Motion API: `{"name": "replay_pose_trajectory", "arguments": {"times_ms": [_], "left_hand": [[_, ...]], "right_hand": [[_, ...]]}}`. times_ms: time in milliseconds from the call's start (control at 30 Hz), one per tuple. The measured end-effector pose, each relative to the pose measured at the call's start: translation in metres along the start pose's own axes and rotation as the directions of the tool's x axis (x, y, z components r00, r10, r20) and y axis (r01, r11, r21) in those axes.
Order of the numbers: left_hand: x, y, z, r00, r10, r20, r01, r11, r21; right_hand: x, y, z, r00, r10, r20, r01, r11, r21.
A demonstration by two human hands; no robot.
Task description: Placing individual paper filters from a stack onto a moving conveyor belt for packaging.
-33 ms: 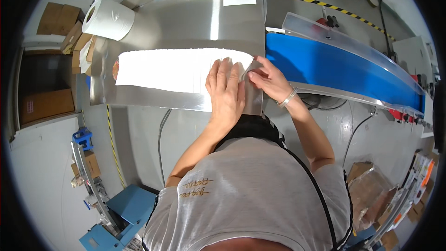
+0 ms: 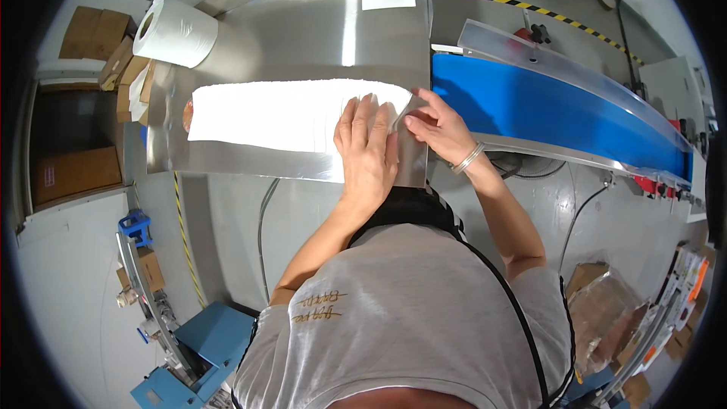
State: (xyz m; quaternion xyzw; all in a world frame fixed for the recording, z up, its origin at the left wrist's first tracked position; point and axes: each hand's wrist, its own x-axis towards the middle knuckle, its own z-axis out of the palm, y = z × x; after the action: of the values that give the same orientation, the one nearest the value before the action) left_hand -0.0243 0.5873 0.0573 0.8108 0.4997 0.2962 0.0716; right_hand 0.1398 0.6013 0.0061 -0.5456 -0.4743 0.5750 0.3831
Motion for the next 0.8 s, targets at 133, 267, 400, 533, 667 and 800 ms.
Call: {"name": "replay_pose_trajectory", "arguments": {"times_ms": [133,267,400,533,667,800], "left_hand": [[-0.001,0.002,0.001,1.0,-0.019,-0.012,0.019,1.0,-0.014],[-0.003,-0.002,0.002,1.0,-0.004,-0.004,0.004,0.999,-0.039],[-0.003,-0.003,-0.001,1.0,0.023,0.0,-0.023,0.999,-0.029],[-0.003,0.001,-0.009,0.998,-0.057,-0.015,0.057,0.998,0.003],[-0.008,-0.013,-0.004,0.994,-0.072,-0.077,0.075,0.997,0.024],[-0.008,-0.014,0.001,0.992,-0.035,-0.117,0.034,0.999,-0.015]], "right_hand": [[0.0,-0.015,-0.01,0.97,-0.214,-0.119,0.182,0.955,-0.236],[0.008,-0.018,-0.024,0.963,-0.264,-0.053,0.251,0.951,-0.182],[0.018,-0.026,-0.037,0.924,-0.287,0.253,0.349,0.904,-0.248],[0.02,-0.016,-0.045,0.893,-0.381,0.239,0.441,0.847,-0.296],[0.022,0.016,-0.084,0.978,-0.089,-0.188,0.078,0.995,-0.064],[0.026,0.063,-0.162,0.764,0.058,-0.643,-0.242,0.949,-0.202]]}}
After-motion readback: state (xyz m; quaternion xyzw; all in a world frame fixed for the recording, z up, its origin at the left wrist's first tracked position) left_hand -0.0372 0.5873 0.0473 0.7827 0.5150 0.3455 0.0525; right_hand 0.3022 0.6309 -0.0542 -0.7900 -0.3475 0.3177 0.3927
